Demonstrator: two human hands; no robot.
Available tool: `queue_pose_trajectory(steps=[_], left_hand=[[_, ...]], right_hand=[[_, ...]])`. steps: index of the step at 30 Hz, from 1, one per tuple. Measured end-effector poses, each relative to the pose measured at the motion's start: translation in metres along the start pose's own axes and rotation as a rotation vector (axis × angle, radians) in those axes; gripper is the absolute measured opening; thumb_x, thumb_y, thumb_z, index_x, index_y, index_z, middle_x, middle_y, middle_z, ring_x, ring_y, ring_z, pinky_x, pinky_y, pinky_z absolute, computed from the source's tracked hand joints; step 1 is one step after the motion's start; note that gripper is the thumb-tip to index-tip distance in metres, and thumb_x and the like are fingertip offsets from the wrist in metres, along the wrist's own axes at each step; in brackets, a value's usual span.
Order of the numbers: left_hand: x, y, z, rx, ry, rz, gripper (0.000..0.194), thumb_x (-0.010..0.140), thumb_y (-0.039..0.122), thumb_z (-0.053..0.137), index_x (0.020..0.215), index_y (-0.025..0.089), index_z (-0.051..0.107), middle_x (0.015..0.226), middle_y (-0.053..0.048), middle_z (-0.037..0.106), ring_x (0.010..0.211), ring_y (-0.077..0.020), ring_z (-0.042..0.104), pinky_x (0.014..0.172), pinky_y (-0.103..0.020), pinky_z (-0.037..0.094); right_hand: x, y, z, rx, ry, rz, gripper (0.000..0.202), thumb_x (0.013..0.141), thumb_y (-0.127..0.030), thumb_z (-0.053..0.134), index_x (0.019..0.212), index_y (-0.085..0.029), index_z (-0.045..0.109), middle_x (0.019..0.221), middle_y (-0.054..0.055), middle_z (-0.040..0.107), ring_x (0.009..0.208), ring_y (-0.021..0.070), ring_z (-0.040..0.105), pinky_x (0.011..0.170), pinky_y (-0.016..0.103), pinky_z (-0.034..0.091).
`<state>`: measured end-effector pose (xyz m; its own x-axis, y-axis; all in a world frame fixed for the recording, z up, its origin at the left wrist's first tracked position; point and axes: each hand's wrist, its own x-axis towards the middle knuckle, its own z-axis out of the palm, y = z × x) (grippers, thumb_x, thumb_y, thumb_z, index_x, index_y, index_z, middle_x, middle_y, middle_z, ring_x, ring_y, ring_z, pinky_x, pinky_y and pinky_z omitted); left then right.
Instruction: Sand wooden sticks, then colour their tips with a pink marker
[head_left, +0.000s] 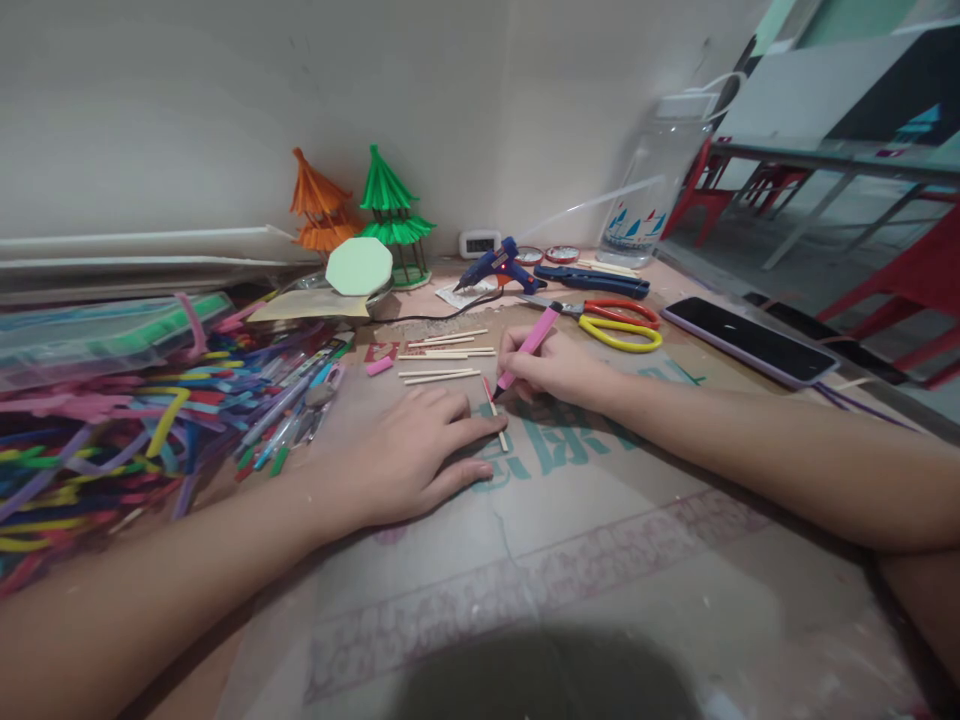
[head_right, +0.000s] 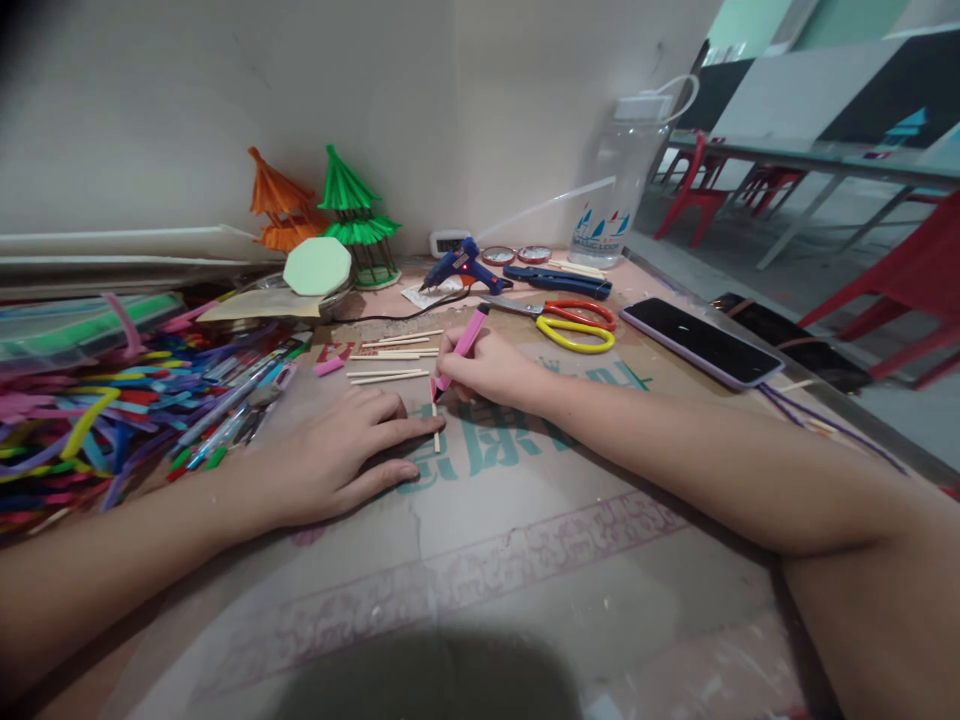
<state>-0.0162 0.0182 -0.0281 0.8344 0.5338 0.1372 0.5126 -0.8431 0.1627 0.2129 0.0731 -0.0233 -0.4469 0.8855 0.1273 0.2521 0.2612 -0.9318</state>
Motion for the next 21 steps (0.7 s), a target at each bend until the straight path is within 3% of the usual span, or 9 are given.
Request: queue_pose_trajectory(steps=[3, 9, 21], left_hand=[[0.000, 0.000, 0.000, 0.002, -0.005, 0.001, 0.055, 0.107, 0.054, 0.033, 0.142, 0.021, 0.059, 0.105, -0.012, 0.061, 0.099, -0.0289, 0.057, 0.085, -0.044, 0.046], [0.001, 0.000, 0.000, 0.007, 0.005, 0.008, 0.056, 0.107, 0.055, 0.032, 0.142, 0.022, 0.059, 0.108, -0.012, 0.061, 0.098, -0.0284, 0.057, 0.085, -0.045, 0.046], [0.001, -0.001, 0.001, 0.010, -0.003, -0.006, 0.052, 0.106, 0.054, 0.036, 0.143, 0.026, 0.059, 0.105, -0.010, 0.059, 0.094, -0.0265, 0.055, 0.084, -0.041, 0.043]], right_hand=[[-0.001, -0.002, 0.000, 0.016, -0.035, 0.011, 0.016, 0.080, -0.009, 0.054, 0.067, -0.018, 0.052, 0.058, -0.001, 0.064, 0.042, 0.0076, 0.051, 0.039, 0.018, 0.034], [-0.001, -0.007, 0.003, -0.006, 0.045, 0.046, 0.020, 0.084, -0.007, 0.053, 0.068, -0.019, 0.051, 0.043, -0.005, 0.053, 0.038, 0.0071, 0.042, 0.039, 0.018, 0.030], [0.004, 0.005, 0.001, -0.143, 0.143, -0.036, 0.015, 0.091, -0.017, 0.055, 0.077, -0.021, 0.051, 0.051, -0.007, 0.056, 0.041, 0.0078, 0.045, 0.042, 0.020, 0.034]])
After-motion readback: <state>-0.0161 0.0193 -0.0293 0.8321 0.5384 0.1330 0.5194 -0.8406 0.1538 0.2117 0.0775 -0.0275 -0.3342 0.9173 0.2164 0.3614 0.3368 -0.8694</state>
